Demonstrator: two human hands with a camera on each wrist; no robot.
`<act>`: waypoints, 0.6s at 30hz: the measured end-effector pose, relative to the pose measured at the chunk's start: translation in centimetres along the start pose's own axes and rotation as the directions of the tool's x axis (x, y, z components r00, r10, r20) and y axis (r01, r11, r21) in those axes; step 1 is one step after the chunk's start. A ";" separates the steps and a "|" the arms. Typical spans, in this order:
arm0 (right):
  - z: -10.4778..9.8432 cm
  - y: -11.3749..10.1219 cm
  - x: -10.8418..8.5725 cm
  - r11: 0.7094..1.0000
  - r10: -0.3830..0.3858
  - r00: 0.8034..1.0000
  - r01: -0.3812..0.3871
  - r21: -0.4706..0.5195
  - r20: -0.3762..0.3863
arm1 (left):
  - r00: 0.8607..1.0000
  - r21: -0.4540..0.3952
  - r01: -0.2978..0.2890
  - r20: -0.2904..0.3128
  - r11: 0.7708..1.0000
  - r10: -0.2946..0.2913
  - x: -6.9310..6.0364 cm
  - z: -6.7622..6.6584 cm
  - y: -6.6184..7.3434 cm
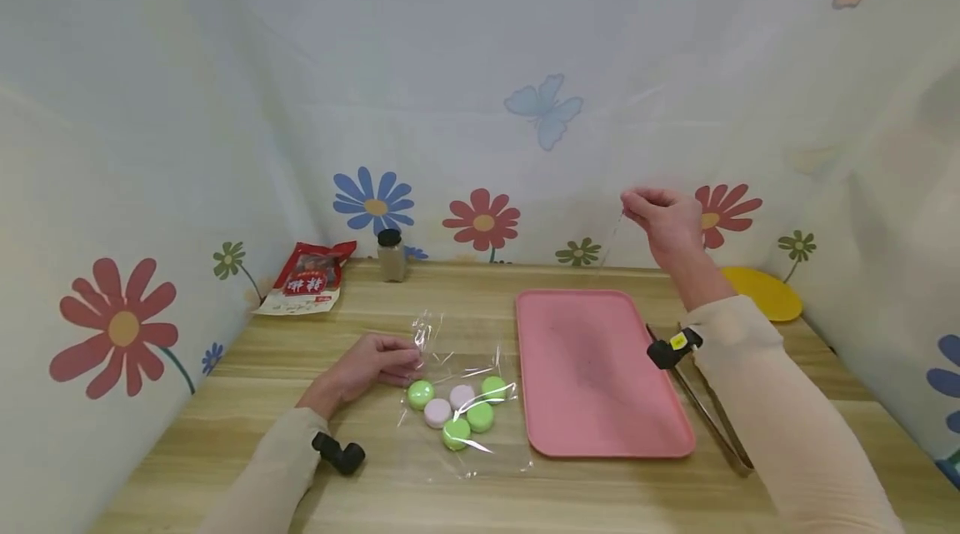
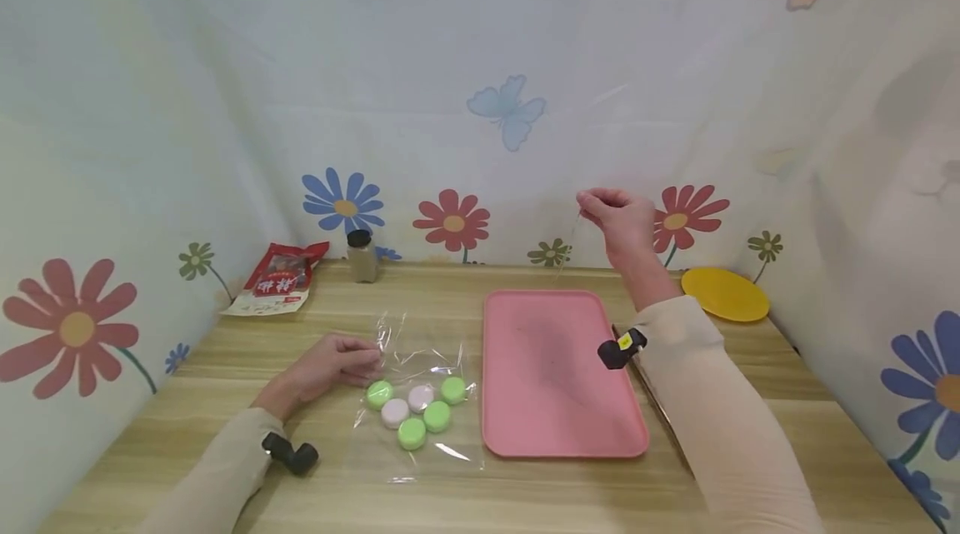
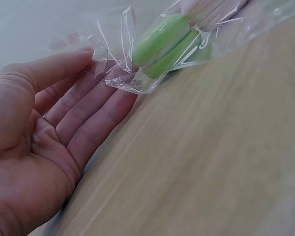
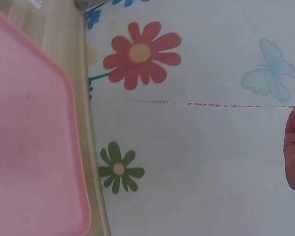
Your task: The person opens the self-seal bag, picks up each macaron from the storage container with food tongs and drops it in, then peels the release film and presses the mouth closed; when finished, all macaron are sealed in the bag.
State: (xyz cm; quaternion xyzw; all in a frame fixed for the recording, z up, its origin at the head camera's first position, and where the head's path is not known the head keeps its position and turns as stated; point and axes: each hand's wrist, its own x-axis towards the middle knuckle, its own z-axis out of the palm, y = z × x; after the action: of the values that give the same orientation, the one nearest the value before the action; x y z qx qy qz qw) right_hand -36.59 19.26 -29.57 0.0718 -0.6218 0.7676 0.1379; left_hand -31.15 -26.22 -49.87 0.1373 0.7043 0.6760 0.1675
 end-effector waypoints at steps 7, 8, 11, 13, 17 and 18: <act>2.4 6.7 0.2 0.608 -0.295 0.861 0.504 -0.614 0.414 | 1.000 -0.012 0.014 -0.005 1.000 -0.014 -0.3 0.1 -0.3; 2.9 8.0 0.2 0.563 -0.267 0.836 0.539 -0.627 0.479 | 1.000 -0.011 0.014 -0.007 1.000 -0.014 -0.3 0.2 -0.3; 4.1 11.4 0.1 0.512 -0.109 0.804 0.550 -0.660 0.585 | 1.000 -0.005 0.012 -0.002 1.000 -0.012 -0.1 0.3 -0.3; 4.5 13.1 -0.1 0.512 0.031 0.807 0.494 -0.703 0.590 | 1.000 -0.015 0.009 0.008 1.000 -0.009 0.1 0.3 -0.2; 5.5 15.2 -0.1 0.492 0.145 0.802 0.449 -0.746 0.579 | 1.000 -0.034 0.016 0.007 0.999 -0.015 0.1 0.0 -0.1; 5.8 15.5 -0.1 0.489 0.146 0.799 0.454 -0.745 0.583 | 1.000 -0.040 0.019 0.002 0.999 -0.019 0.0 -0.1 0.0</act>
State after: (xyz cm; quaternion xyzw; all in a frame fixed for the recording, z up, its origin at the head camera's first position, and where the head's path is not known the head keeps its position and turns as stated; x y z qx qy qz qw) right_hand -41.48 10.67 -42.85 0.2806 -0.9184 0.2771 0.0323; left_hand -31.23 -26.30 -49.90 0.1279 0.6920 0.6880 0.1774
